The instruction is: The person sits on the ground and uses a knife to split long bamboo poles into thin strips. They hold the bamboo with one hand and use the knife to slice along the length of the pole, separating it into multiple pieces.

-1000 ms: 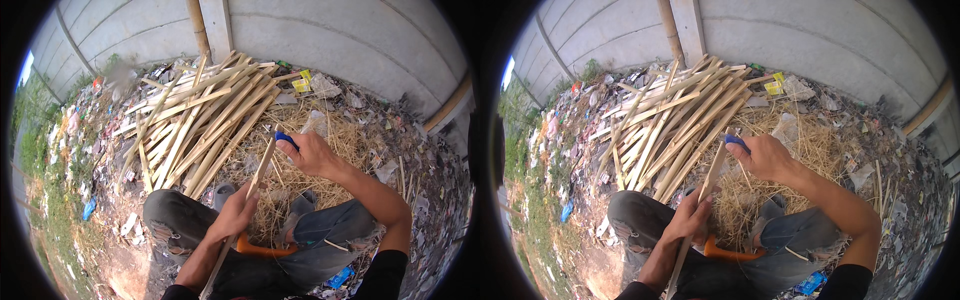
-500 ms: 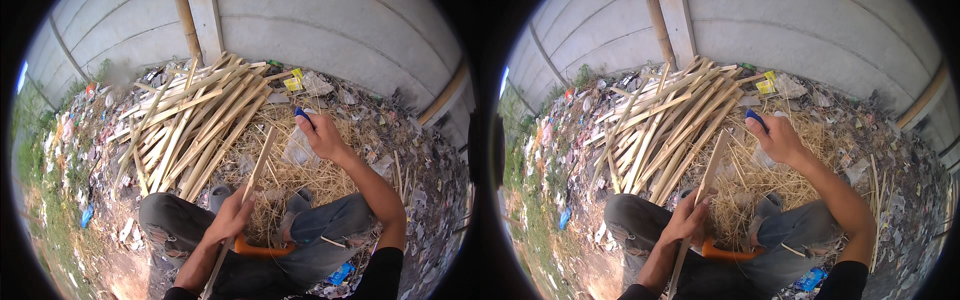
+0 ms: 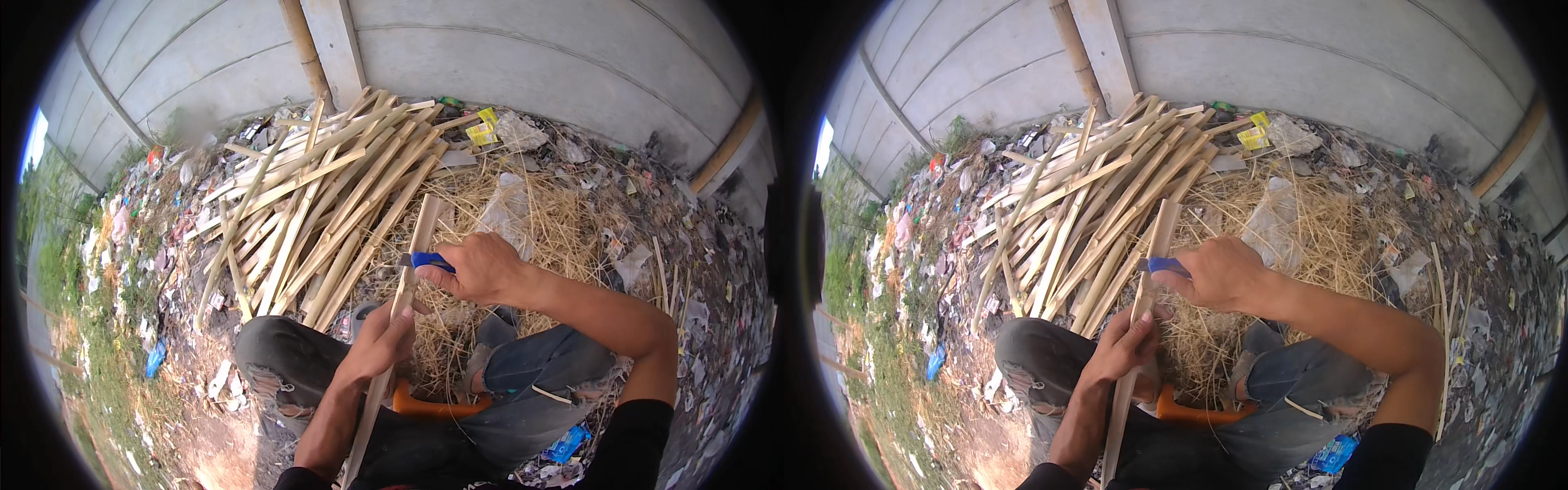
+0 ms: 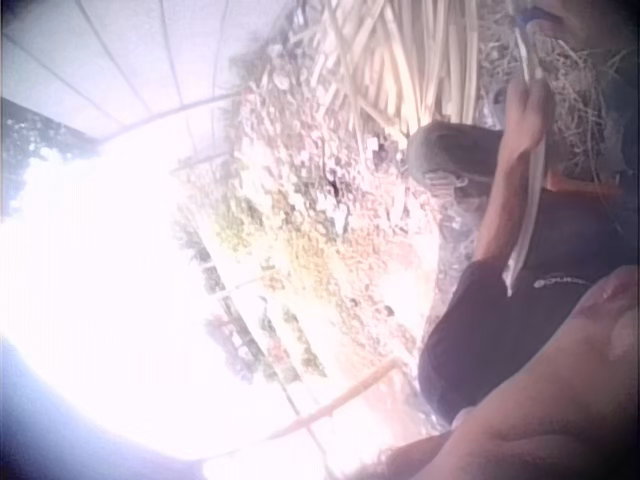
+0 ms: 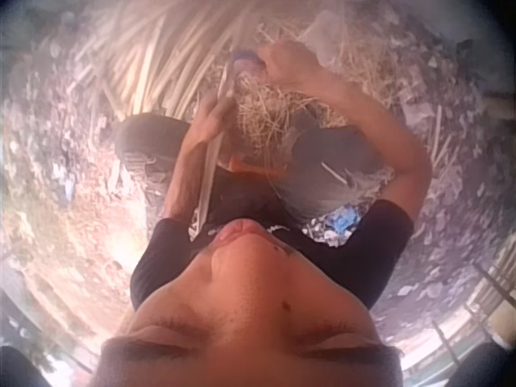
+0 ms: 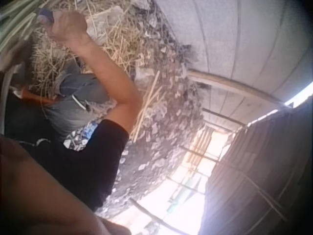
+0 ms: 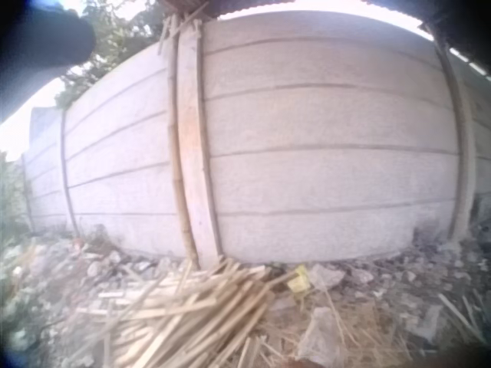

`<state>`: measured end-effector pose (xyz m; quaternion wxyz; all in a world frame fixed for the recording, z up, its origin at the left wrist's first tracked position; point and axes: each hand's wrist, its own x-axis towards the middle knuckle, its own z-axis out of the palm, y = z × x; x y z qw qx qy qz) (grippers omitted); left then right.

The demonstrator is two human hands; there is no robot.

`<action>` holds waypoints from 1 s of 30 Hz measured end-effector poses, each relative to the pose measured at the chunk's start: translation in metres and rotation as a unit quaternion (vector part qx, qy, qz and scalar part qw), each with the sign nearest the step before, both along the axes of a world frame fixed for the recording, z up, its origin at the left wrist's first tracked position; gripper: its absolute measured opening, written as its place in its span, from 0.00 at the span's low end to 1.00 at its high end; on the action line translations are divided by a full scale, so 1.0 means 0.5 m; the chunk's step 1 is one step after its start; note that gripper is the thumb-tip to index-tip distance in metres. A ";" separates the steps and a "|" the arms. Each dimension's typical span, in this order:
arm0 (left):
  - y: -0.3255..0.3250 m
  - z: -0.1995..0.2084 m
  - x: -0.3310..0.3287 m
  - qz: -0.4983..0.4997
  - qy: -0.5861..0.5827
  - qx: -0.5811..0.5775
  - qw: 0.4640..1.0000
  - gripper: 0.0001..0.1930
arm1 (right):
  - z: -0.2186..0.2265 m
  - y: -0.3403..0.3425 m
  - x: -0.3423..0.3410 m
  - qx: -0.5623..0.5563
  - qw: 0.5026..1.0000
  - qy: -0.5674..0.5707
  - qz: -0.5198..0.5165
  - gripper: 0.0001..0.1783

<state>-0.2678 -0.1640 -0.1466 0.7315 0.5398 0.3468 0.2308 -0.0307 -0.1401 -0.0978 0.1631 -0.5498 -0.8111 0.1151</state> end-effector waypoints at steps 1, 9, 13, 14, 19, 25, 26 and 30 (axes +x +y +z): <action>-0.002 -0.007 -0.009 -0.011 -0.014 -0.005 1.000 0.16 | -0.011 -0.011 -0.007 -0.004 1.000 -0.002 0.024 0.36; -0.009 -0.015 -0.013 -0.013 -0.035 -0.063 0.997 0.19 | 0.012 0.014 0.026 0.008 1.000 0.015 -0.006 0.37; -0.008 -0.012 -0.029 -0.019 -0.049 -0.073 0.996 0.20 | 0.015 0.002 0.010 0.016 1.000 -0.021 0.010 0.36; -0.012 -0.012 -0.030 -0.015 -0.052 -0.075 0.996 0.20 | 0.025 0.016 0.020 0.019 1.000 -0.022 0.002 0.36; -0.013 -0.012 -0.021 -0.012 -0.035 -0.072 0.997 0.20 | -0.008 -0.024 -0.009 0.004 0.999 -0.033 0.041 0.36; -0.015 -0.015 -0.030 -0.025 -0.038 -0.082 0.996 0.20 | 0.027 0.018 0.028 0.015 1.000 -0.011 -0.022 0.37; -0.015 -0.015 -0.032 -0.034 -0.030 -0.084 0.995 0.20 | 0.013 -0.006 0.018 0.010 1.000 -0.024 0.009 0.37; -0.012 -0.008 -0.036 -0.029 -0.034 -0.071 0.996 0.19 | 0.032 0.038 0.041 0.056 0.998 0.000 -0.016 0.35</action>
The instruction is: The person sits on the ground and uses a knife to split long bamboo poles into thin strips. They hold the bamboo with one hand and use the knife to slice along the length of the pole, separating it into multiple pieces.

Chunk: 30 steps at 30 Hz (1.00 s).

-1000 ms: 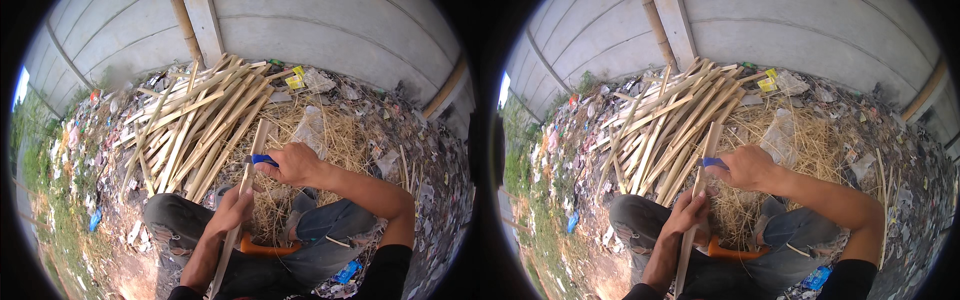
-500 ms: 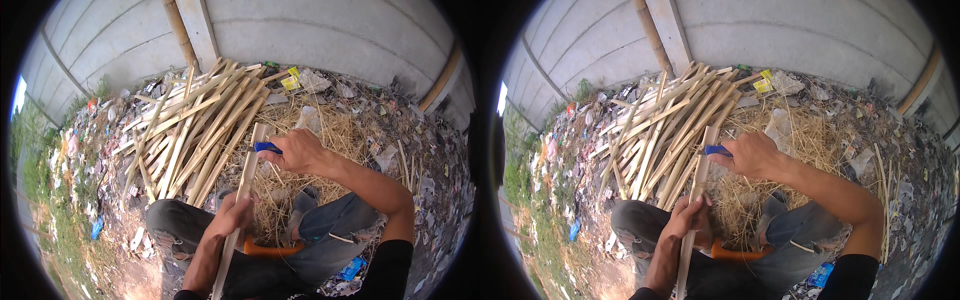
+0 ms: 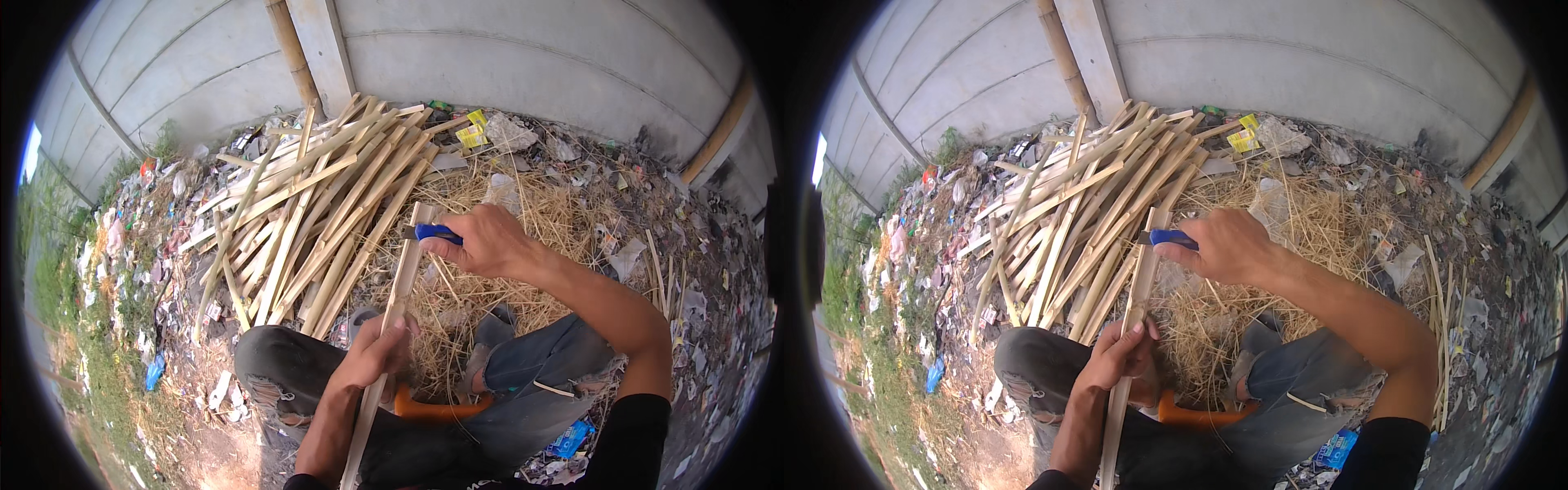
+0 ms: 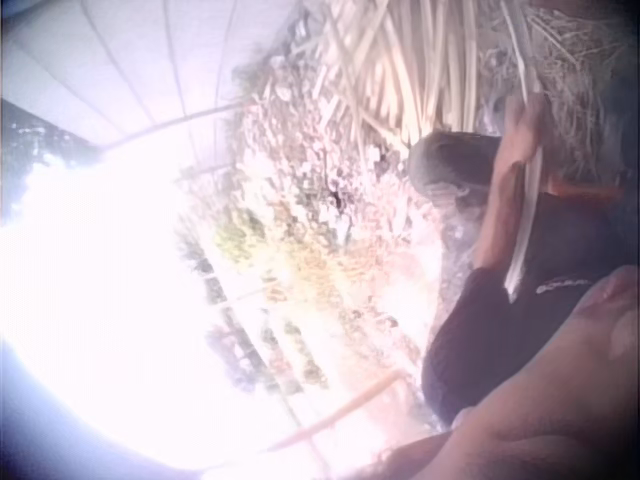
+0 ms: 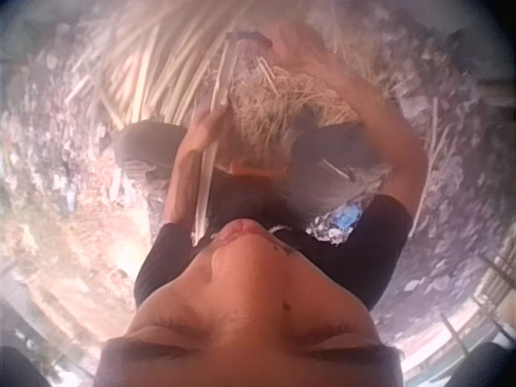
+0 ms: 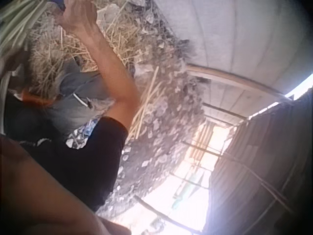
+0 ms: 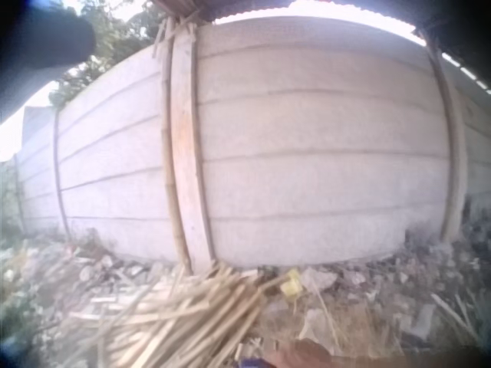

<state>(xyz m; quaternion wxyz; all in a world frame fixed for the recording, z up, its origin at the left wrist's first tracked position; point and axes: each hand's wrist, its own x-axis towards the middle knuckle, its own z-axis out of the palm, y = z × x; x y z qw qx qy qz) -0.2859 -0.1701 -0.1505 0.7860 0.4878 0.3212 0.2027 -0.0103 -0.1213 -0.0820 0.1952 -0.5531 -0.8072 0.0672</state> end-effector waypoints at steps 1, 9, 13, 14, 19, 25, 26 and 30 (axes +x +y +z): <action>-0.002 0.001 0.001 -0.002 0.008 -0.002 1.000 0.20 | 0.007 0.009 0.010 0.009 0.999 -0.010 -0.053 0.35; 0.009 0.002 0.003 0.010 0.001 -0.003 1.000 0.22 | 0.028 -0.042 0.001 -0.061 0.996 0.060 -0.016 0.37; 0.014 -0.001 0.003 0.001 -0.012 0.005 1.000 0.21 | -0.024 -0.052 -0.044 -0.063 0.997 -0.010 0.053 0.38; 0.013 -0.005 -0.001 0.006 -0.004 0.009 1.000 0.21 | -0.010 -0.025 -0.022 -0.065 0.997 0.038 0.007 0.38; 0.007 0.011 0.006 -0.016 0.004 0.004 1.000 0.19 | 0.013 -0.019 0.032 -0.050 0.996 0.068 -0.017 0.35; 0.003 0.003 -0.001 -0.022 -0.001 0.017 1.000 0.19 | 0.011 -0.003 0.021 -0.050 0.995 0.073 -0.051 0.35; 0.002 0.008 0.003 -0.019 0.012 0.022 0.999 0.19 | 0.017 -0.002 0.038 -0.047 0.993 0.089 -0.064 0.35; 0.003 0.011 0.011 -0.013 0.045 0.024 0.999 0.19 | 0.015 -0.038 0.019 -0.030 0.996 0.088 0.002 0.37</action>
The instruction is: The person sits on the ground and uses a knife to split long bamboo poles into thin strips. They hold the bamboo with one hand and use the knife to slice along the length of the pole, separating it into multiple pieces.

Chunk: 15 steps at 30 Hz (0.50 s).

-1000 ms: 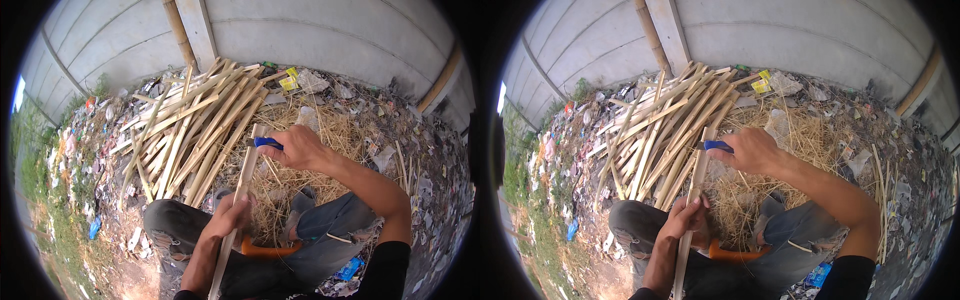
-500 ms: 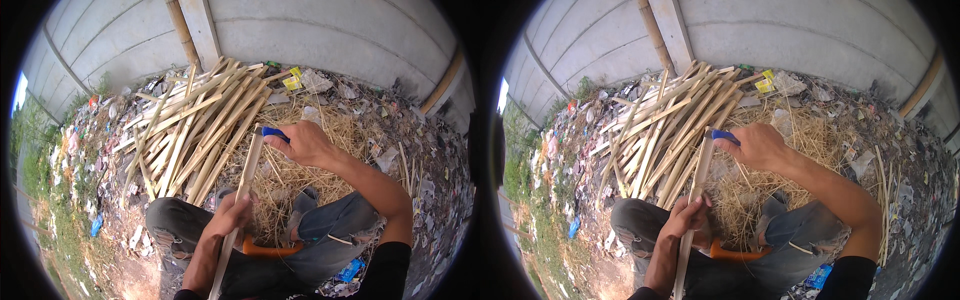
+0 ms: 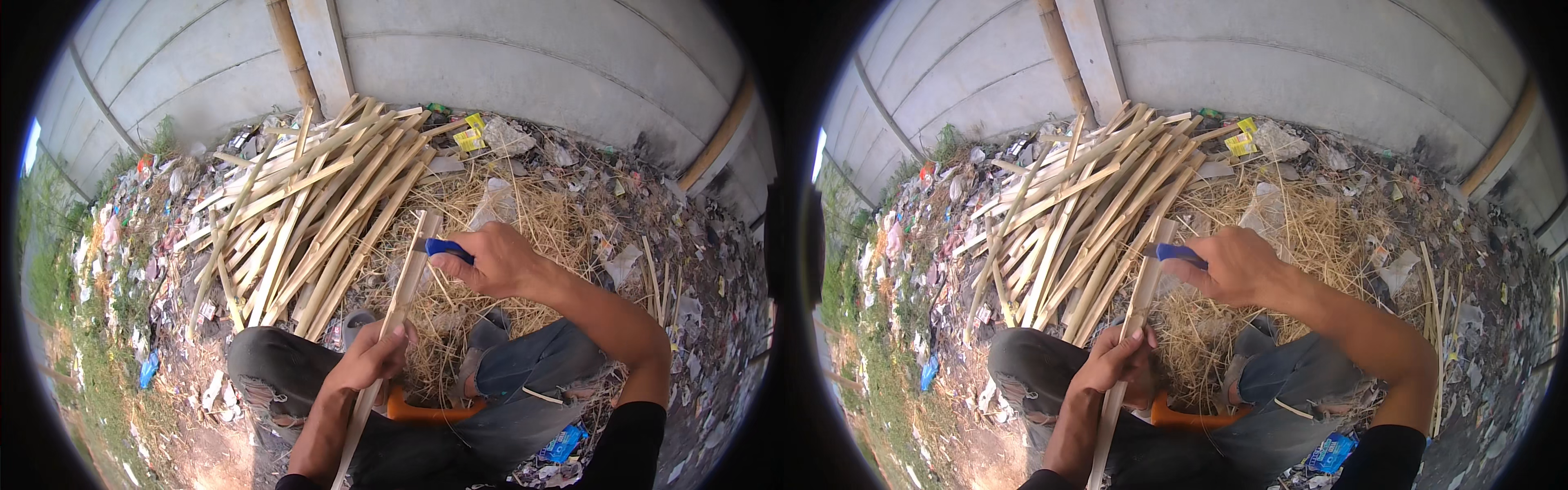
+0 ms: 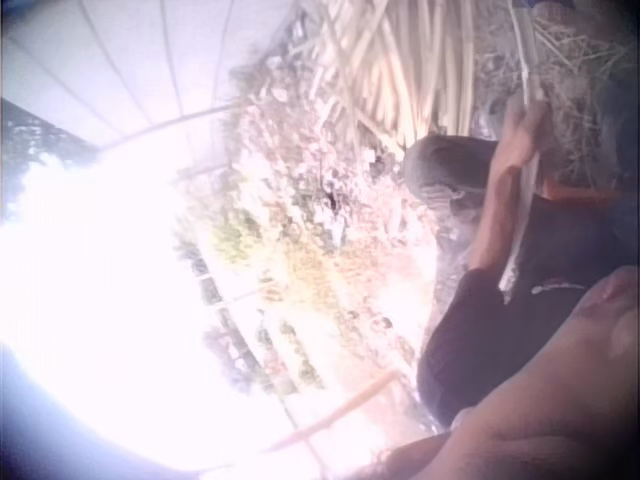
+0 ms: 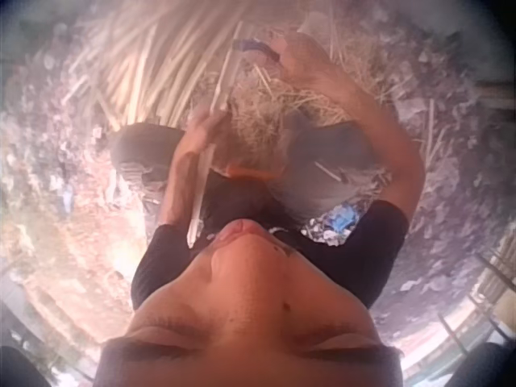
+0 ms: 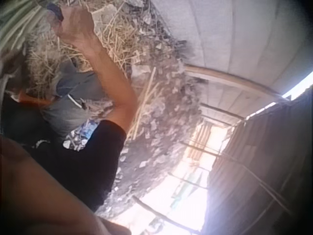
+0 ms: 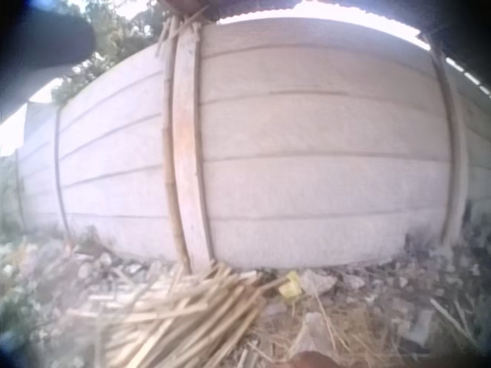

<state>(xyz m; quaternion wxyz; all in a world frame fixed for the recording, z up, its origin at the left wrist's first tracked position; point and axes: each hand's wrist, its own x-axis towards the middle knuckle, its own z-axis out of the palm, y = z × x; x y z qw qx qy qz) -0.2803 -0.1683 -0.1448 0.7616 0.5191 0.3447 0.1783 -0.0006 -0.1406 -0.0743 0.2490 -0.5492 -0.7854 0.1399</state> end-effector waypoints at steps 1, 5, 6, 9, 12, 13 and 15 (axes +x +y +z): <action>0.001 -0.007 0.003 -0.007 -0.013 -0.011 1.000 0.19 | -0.007 -0.013 -0.014 -0.016 0.999 -0.036 0.031 0.37; -0.006 -0.012 -0.010 -0.005 -0.019 0.017 1.000 0.18 | 0.003 0.052 0.044 -0.012 0.993 0.030 -0.115 0.38; -0.004 -0.011 -0.011 -0.008 -0.029 0.017 0.999 0.18 | 0.019 0.050 0.050 -0.023 0.991 0.046 -0.121 0.37; 0.004 -0.015 -0.008 0.001 -0.015 0.020 1.000 0.17 | 0.014 -0.006 -0.002 -0.015 1.000 0.012 0.003 0.37; 0.001 -0.008 0.002 0.014 0.008 0.039 0.999 0.15 | -0.024 -0.025 -0.039 -0.016 0.996 -0.058 0.069 0.37; -0.004 -0.004 0.008 0.026 0.021 0.052 0.998 0.15 | -0.035 -0.023 -0.043 -0.019 0.994 -0.079 0.073 0.37; -0.006 0.003 0.002 0.031 0.040 0.074 0.996 0.15 | -0.002 0.038 0.014 -0.083 0.995 -0.009 -0.049 0.37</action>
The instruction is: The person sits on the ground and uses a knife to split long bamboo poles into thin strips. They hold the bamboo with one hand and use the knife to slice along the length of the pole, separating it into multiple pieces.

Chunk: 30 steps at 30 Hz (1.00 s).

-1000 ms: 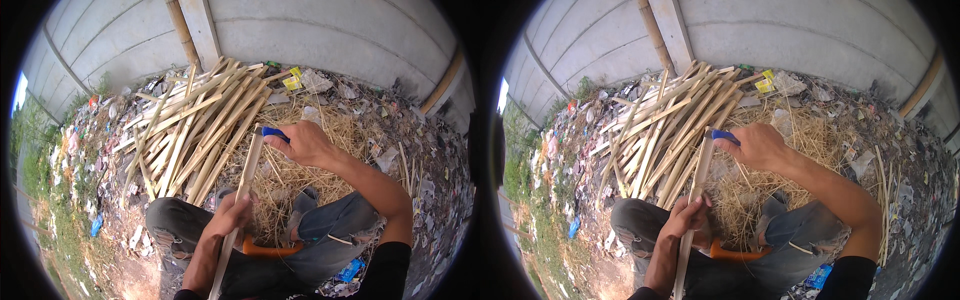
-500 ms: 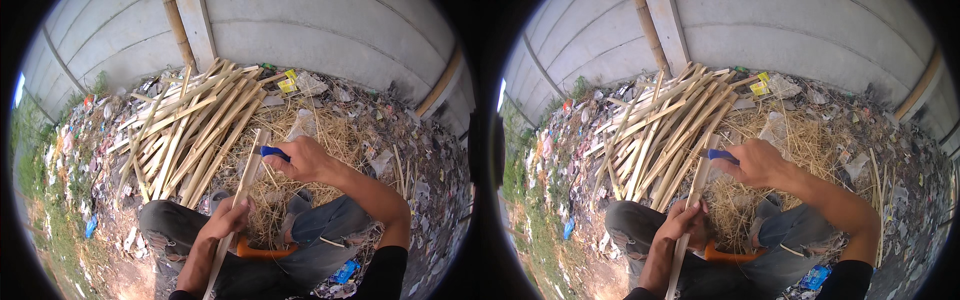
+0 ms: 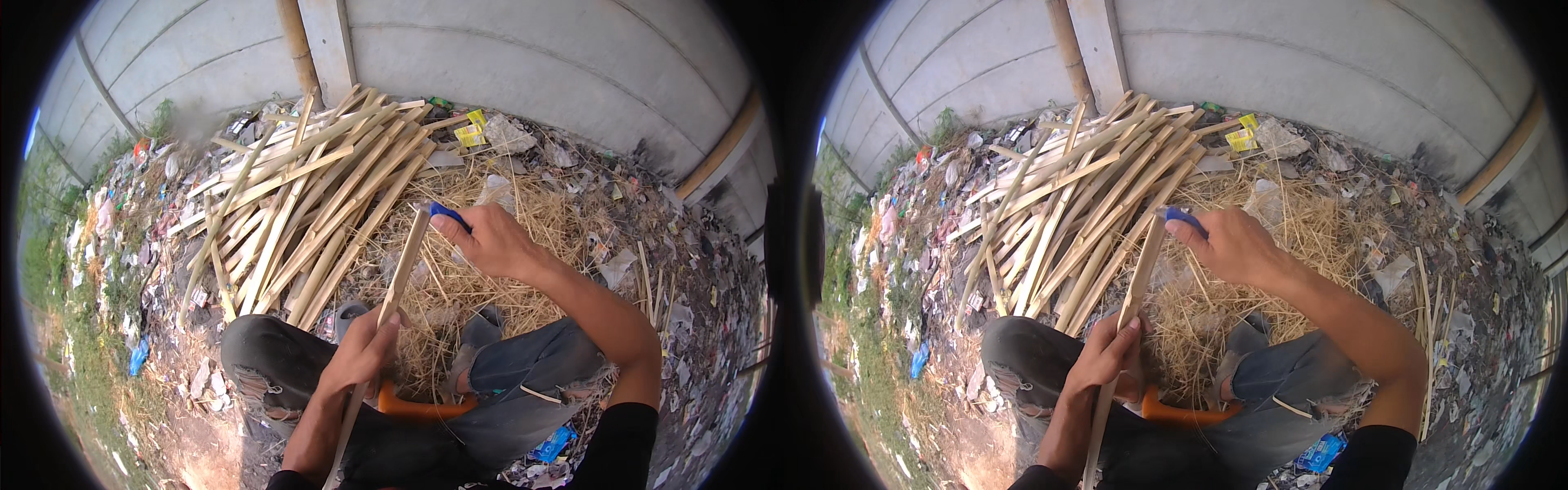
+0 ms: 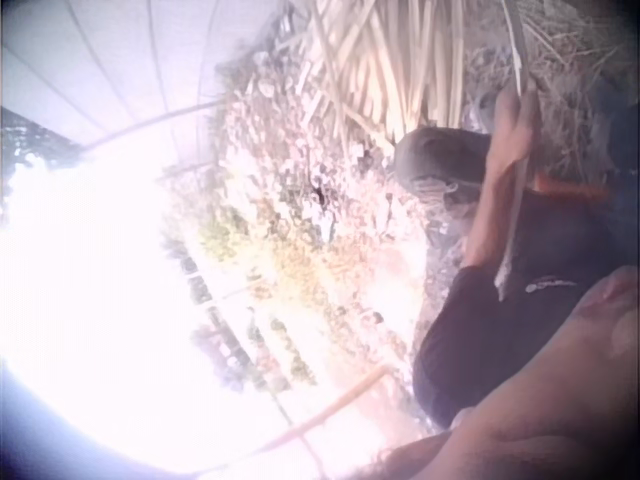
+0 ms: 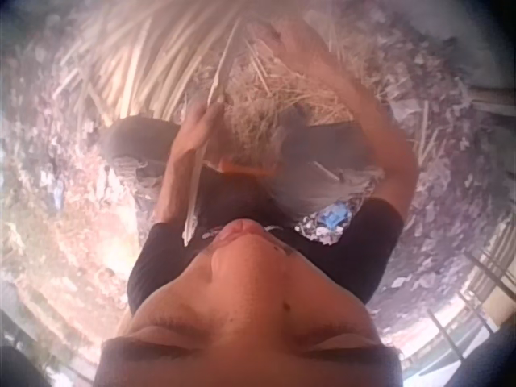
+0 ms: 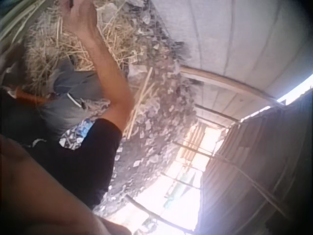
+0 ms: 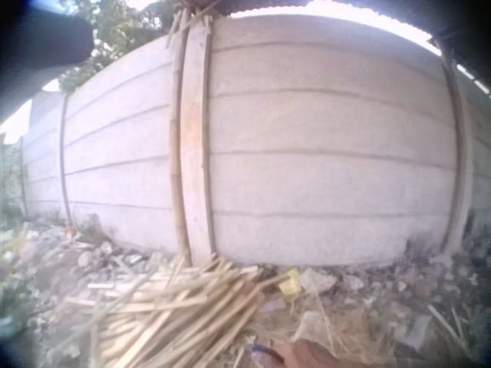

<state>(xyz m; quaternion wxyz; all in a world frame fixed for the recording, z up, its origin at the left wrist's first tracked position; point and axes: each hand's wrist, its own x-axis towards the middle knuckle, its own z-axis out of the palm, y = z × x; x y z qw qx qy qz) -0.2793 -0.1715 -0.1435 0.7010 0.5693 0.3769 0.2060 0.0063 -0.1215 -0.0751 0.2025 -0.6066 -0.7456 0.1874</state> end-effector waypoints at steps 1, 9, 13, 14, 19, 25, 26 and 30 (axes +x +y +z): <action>-0.002 0.002 -0.005 -0.002 0.003 0.008 1.000 0.15 | 0.014 0.022 0.017 -0.030 0.997 0.029 -0.061 0.37; 0.001 0.001 -0.008 0.015 0.054 0.098 0.994 0.14 | -0.020 -0.025 -0.057 0.000 0.997 -0.050 0.051 0.38; 0.002 0.000 -0.012 0.007 0.065 0.162 0.985 0.14 | 0.018 0.003 -0.012 0.004 0.999 0.037 -0.036 0.37; 0.004 0.001 -0.006 -0.002 0.058 0.157 0.986 0.14 | 0.014 -0.016 -0.013 0.022 0.999 0.043 -0.014 0.36; 0.002 0.002 -0.004 0.017 0.097 0.154 0.983 0.16 | -0.020 -0.033 -0.060 -0.008 0.996 -0.036 0.080 0.37; 0.006 -0.005 -0.008 0.077 0.024 0.042 0.996 0.20 | 0.015 -0.021 0.003 0.027 0.999 0.018 0.015 0.37; 0.003 -0.014 -0.005 0.090 0.036 0.032 0.995 0.21 | -0.003 -0.049 -0.026 0.026 0.997 -0.007 0.070 0.37; 0.000 -0.043 0.010 0.116 0.018 0.114 0.987 0.26 | -0.022 -0.047 -0.055 -0.005 0.994 -0.046 0.099 0.36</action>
